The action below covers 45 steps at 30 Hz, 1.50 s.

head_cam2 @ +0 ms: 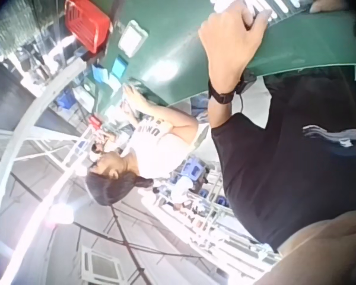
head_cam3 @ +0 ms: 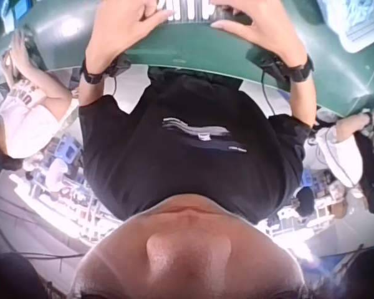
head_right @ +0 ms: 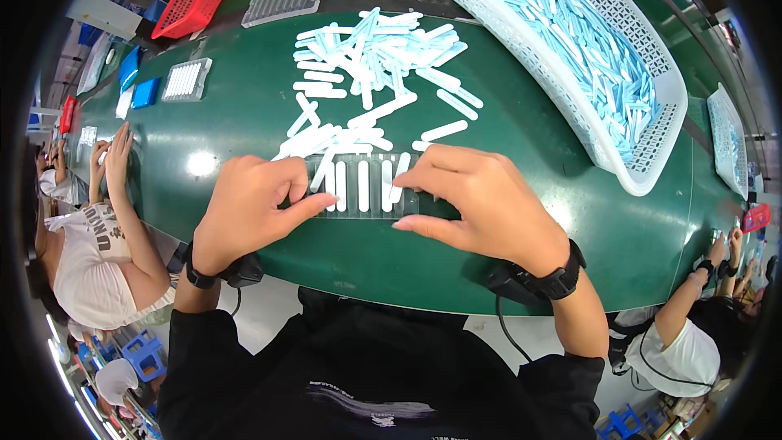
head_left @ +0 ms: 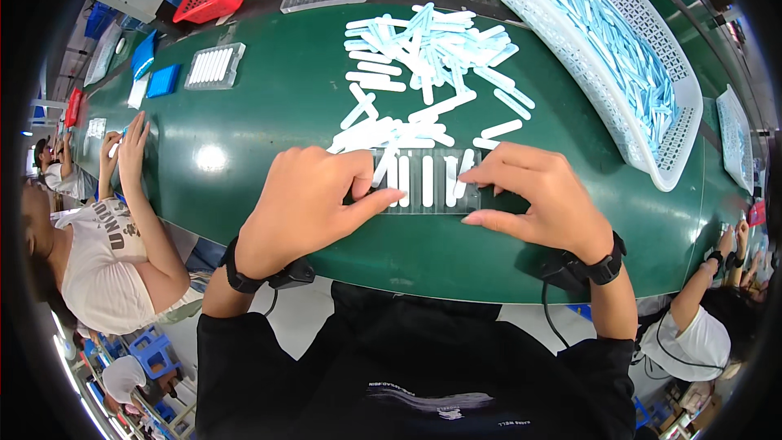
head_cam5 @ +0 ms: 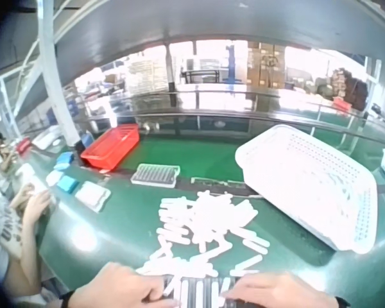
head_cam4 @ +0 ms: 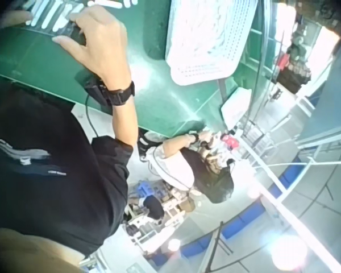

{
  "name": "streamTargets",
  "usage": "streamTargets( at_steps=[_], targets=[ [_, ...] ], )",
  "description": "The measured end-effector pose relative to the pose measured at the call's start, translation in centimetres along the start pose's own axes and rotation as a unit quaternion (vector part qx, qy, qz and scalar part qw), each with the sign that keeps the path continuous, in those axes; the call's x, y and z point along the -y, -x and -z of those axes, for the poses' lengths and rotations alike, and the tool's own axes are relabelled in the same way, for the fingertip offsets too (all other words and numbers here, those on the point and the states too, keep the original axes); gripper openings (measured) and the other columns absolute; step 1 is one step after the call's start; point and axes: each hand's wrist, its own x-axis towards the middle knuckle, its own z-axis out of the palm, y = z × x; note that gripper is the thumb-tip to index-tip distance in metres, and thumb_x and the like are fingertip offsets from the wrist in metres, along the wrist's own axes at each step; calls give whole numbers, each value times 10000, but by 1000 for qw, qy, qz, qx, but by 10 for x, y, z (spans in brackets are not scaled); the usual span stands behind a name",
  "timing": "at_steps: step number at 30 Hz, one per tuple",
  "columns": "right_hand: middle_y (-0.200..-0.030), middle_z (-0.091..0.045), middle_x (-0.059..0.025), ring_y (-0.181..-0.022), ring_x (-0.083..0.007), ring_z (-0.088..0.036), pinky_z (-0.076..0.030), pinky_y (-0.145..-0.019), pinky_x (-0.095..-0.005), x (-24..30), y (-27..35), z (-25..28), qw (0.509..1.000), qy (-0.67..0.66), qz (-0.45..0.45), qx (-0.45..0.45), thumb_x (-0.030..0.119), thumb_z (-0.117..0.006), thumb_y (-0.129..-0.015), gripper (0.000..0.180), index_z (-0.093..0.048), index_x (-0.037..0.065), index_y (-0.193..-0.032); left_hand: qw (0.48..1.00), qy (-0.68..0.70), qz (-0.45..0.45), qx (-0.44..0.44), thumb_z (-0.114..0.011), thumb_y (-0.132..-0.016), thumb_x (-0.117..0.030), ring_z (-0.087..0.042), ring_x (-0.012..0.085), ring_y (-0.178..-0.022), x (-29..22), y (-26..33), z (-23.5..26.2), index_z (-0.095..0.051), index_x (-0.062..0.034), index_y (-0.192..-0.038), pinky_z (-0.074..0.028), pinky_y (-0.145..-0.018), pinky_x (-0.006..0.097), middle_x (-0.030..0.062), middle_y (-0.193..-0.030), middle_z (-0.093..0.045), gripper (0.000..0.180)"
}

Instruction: The person picks up white strips and places them into the slots of a plastic tray by hand. Once the tray is filled, they move it aside and pull a new tray forward to repeat the process.

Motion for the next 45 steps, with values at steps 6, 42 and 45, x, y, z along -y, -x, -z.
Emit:
streamTargets(
  at_steps=[6,42,45],
  targets=[
    [-1026,-679,-2,-830,-217,-664,-560,-714,-358,5,6,12,988,141,49,23,313,-848,-809,376,-764,108,-1114,992,-7,-115,-42,-825,-876,-191,-557,252,-491,17,14,-7,-786,-148,-1204,-393,-482,365,59,-612,-605,333],
    [-807,-647,-36,-700,-250,-661,-538,-607,-390,5,-1,1,965,185,179,-48,154,-774,-825,152,-679,77,-734,920,-306,-235,-75,-840,-857,-342,-564,173,-593,11,27,-13,-762,-85,-1083,-426,-559,341,-5,-646,-525,351],
    [-789,-673,-80,-689,-297,-660,-526,-620,-409,-10,-7,16,978,180,39,-99,199,-781,-884,177,-743,51,-796,946,-213,-228,-86,-838,-857,-340,-587,225,-565,14,14,3,-760,-104,-992,-437,-541,371,24,-620,-562,283]
  ],
)
